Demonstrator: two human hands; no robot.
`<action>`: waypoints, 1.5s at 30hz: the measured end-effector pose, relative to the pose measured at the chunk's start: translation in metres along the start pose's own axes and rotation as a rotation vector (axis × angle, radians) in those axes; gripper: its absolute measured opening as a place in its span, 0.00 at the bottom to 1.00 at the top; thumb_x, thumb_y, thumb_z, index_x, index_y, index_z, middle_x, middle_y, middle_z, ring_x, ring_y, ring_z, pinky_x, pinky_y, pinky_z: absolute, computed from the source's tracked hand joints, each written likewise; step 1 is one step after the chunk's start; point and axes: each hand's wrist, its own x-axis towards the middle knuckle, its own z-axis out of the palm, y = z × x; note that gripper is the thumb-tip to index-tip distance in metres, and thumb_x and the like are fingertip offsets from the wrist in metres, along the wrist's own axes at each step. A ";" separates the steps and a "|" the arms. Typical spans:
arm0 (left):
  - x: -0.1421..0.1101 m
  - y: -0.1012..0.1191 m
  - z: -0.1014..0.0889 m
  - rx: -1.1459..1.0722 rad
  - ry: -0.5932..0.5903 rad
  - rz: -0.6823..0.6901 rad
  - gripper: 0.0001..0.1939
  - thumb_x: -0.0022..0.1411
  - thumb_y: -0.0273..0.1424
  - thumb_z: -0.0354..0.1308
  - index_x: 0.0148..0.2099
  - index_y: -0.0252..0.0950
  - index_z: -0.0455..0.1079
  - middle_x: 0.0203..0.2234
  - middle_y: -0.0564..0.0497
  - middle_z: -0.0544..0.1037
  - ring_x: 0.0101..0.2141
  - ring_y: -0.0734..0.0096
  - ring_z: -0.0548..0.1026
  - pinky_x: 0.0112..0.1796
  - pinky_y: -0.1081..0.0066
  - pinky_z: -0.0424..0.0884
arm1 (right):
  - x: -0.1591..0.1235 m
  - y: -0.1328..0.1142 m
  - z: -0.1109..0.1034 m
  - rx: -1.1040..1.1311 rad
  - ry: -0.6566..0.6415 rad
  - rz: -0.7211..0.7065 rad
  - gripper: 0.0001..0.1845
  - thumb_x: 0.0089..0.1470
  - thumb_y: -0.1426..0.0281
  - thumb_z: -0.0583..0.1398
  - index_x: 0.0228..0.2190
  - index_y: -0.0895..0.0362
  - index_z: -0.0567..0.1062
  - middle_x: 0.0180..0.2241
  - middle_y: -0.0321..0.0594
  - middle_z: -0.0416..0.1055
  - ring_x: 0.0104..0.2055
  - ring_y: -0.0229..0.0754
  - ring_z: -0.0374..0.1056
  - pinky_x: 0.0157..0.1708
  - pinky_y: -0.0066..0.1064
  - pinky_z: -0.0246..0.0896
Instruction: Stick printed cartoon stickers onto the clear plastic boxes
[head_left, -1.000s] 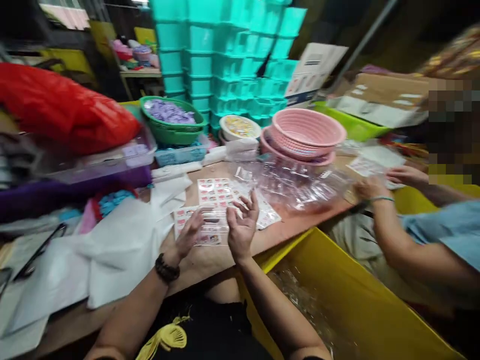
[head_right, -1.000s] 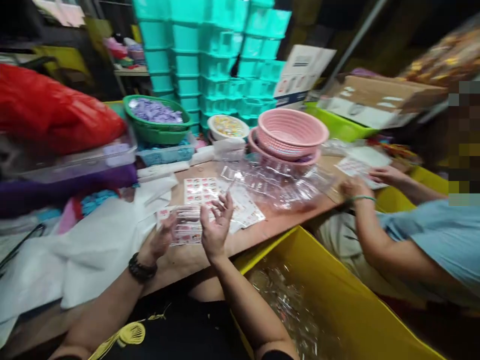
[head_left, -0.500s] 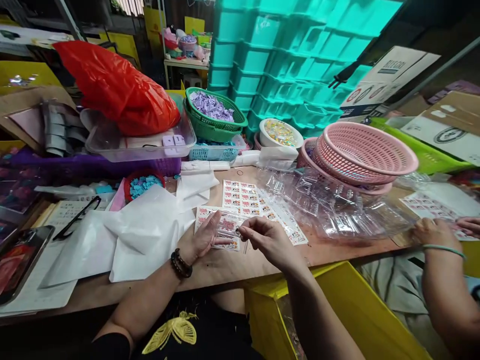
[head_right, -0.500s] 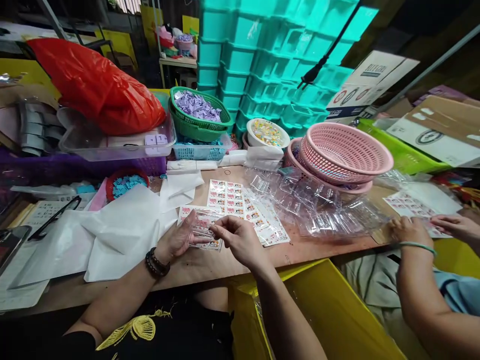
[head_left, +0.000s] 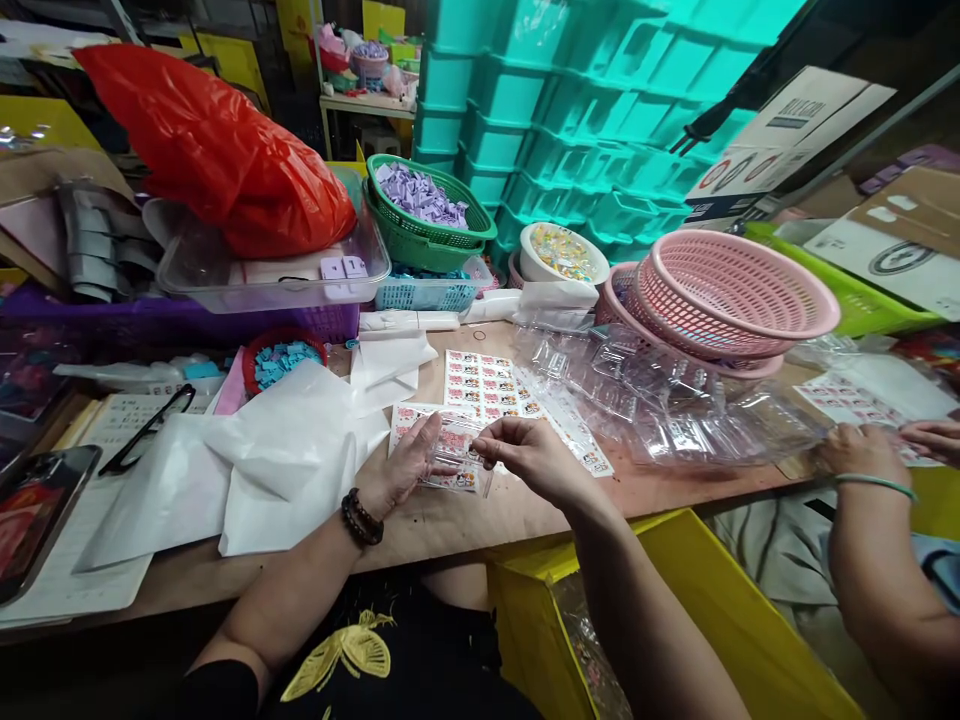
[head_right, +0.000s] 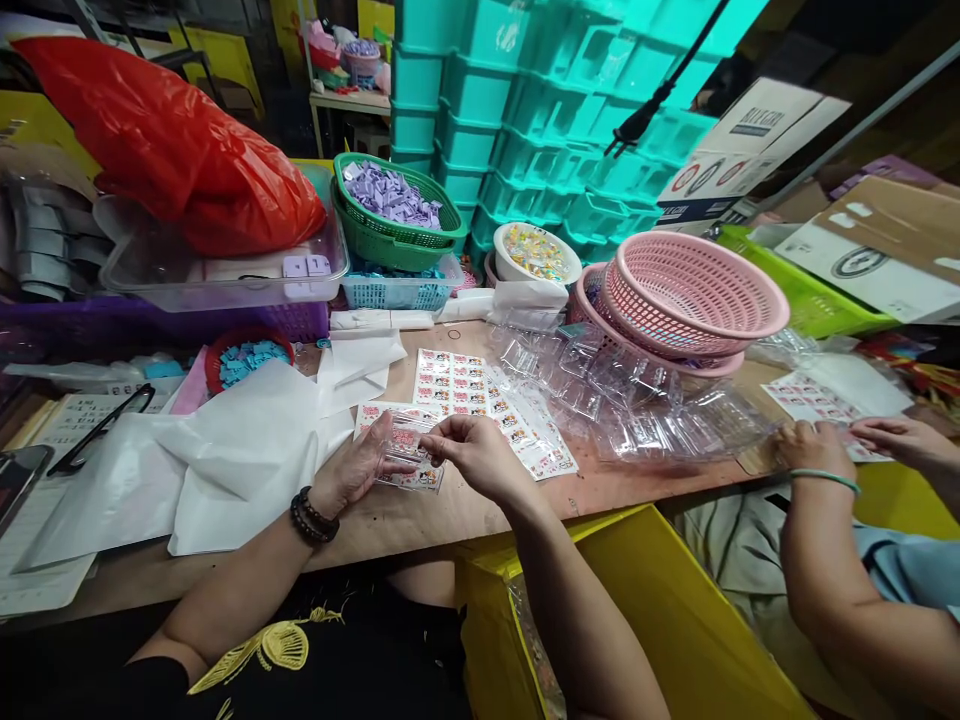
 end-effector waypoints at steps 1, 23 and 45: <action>0.000 0.000 0.000 0.004 -0.004 0.001 0.31 0.62 0.55 0.58 0.55 0.36 0.70 0.54 0.40 0.76 0.47 0.53 0.78 0.34 0.66 0.78 | 0.000 0.000 0.000 0.002 -0.001 0.008 0.26 0.36 0.47 0.71 0.22 0.58 0.75 0.21 0.35 0.71 0.25 0.36 0.64 0.29 0.31 0.57; 0.001 -0.003 -0.001 -0.052 0.003 -0.003 0.29 0.66 0.51 0.54 0.58 0.36 0.69 0.58 0.41 0.74 0.48 0.53 0.79 0.34 0.68 0.79 | 0.001 -0.004 0.000 -0.023 -0.014 0.046 0.24 0.38 0.49 0.70 0.20 0.57 0.74 0.19 0.35 0.70 0.22 0.34 0.61 0.24 0.29 0.52; 0.001 0.000 0.000 -0.034 0.017 0.000 0.31 0.63 0.53 0.56 0.57 0.35 0.69 0.57 0.41 0.75 0.48 0.54 0.79 0.32 0.69 0.80 | 0.004 -0.002 -0.002 0.007 -0.012 0.059 0.23 0.36 0.50 0.71 0.19 0.58 0.75 0.19 0.35 0.71 0.22 0.33 0.59 0.24 0.29 0.51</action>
